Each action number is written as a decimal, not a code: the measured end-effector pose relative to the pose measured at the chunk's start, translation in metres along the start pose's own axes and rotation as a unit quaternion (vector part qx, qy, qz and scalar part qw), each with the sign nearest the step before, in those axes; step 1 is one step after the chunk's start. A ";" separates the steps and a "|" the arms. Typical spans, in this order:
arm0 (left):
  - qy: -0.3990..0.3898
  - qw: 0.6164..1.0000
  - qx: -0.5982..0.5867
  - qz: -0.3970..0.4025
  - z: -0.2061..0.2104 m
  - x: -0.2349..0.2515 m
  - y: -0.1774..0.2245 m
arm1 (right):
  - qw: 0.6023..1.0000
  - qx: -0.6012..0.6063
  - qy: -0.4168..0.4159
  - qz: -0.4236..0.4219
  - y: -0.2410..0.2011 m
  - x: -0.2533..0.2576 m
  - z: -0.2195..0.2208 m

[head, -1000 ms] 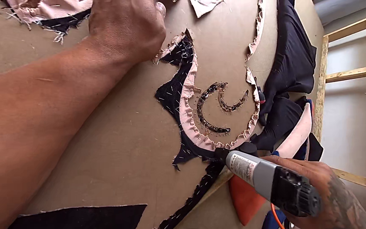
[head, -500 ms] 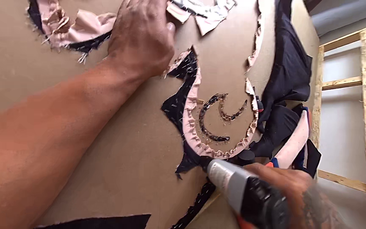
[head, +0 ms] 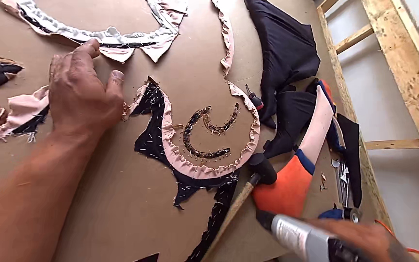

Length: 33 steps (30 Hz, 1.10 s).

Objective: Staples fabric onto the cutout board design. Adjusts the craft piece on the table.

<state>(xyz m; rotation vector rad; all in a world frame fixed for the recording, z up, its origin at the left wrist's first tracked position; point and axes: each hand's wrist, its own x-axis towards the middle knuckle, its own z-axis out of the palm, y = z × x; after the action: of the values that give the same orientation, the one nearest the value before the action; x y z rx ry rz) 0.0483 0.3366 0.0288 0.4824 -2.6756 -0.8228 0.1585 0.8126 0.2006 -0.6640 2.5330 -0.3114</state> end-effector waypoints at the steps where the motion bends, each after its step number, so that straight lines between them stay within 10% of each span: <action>1: -0.008 1.000 0.000 0.026 -0.002 -0.009 0.011 | 0.999 -0.013 0.029 -0.017 0.010 0.007 -0.007; 7: -0.100 0.969 -0.012 0.227 0.029 -0.123 0.092 | 0.969 -0.118 0.107 -0.191 0.035 0.098 -0.030; 33: -0.103 0.974 -0.005 0.200 0.066 -0.148 0.092 | 0.951 -0.137 0.029 -0.275 0.013 0.141 -0.024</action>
<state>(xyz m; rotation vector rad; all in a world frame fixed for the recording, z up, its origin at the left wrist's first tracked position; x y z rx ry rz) 0.1353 0.4988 0.0030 -0.1557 -2.8094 -0.7965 0.0341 0.7541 0.1584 -1.4924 2.4215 -0.1640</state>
